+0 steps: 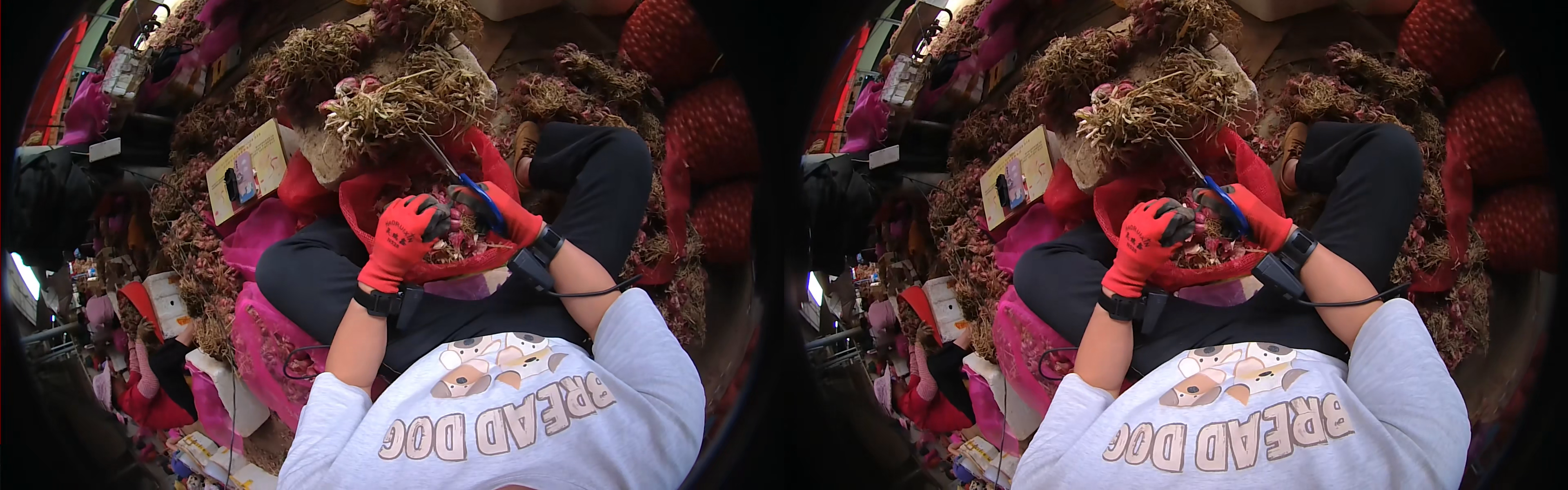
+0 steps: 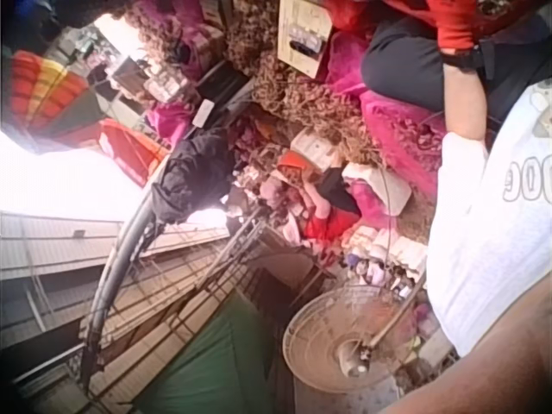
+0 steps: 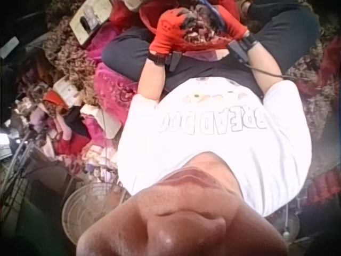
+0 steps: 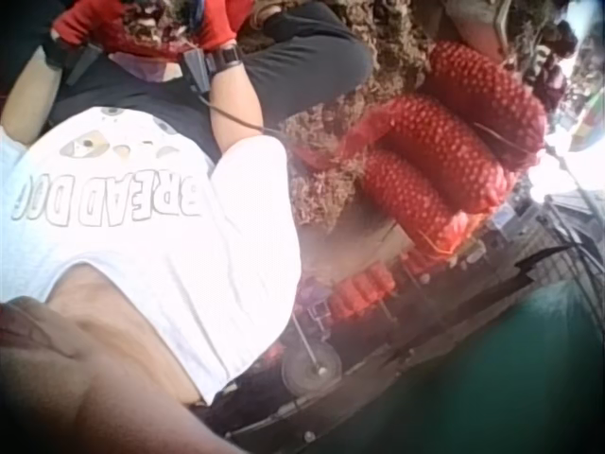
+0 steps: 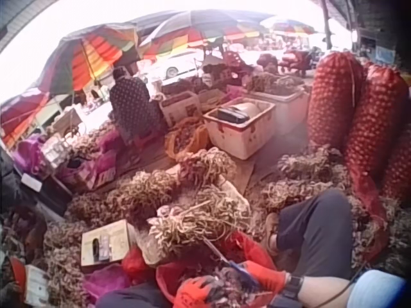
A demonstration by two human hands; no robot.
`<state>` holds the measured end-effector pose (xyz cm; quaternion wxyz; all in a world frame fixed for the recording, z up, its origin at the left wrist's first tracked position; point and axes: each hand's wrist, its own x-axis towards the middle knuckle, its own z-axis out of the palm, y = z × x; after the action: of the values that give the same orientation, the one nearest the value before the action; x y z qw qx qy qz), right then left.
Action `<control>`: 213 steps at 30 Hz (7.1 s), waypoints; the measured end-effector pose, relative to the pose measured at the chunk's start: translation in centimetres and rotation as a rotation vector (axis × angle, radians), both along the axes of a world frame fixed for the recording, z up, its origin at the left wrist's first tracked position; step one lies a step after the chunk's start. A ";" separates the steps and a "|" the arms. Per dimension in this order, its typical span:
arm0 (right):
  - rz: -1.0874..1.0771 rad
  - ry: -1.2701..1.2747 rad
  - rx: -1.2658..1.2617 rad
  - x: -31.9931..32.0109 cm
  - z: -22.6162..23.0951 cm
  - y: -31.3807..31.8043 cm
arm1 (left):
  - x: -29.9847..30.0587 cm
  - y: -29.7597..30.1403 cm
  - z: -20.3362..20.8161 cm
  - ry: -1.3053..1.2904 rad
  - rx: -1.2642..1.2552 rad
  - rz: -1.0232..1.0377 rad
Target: Processing or trimming dried shallots or onions using scissors.
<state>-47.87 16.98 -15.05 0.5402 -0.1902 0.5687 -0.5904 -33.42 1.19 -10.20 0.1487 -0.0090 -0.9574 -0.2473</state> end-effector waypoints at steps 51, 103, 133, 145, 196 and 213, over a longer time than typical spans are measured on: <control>-0.090 0.034 -0.147 0.2 5.2 -0.9 | -0.9 2.0 -0.8 -0.145 1.129 0.346; -0.152 0.074 -0.205 -1.2 4.3 -0.3 | -0.9 0.9 0.0 -0.254 1.610 0.001; -0.100 0.377 -0.256 -0.8 6.1 -0.5 | -1.0 0.4 0.8 -0.367 2.021 0.172; -0.106 0.934 0.111 -0.1 4.8 0.0 | -1.1 -1.0 -1.9 0.219 2.234 0.093; 0.216 1.574 0.258 -2.4 4.7 2.1 | -0.3 -2.1 -0.8 -0.347 1.861 0.824; 0.047 0.761 0.032 -1.4 4.5 1.3 | -0.5 -1.3 -2.1 -0.255 1.576 0.739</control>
<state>-49.31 18.24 -10.57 0.3068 -0.4000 0.7333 -0.4562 -33.95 -0.12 -12.29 0.0742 0.4344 -0.4591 -0.7714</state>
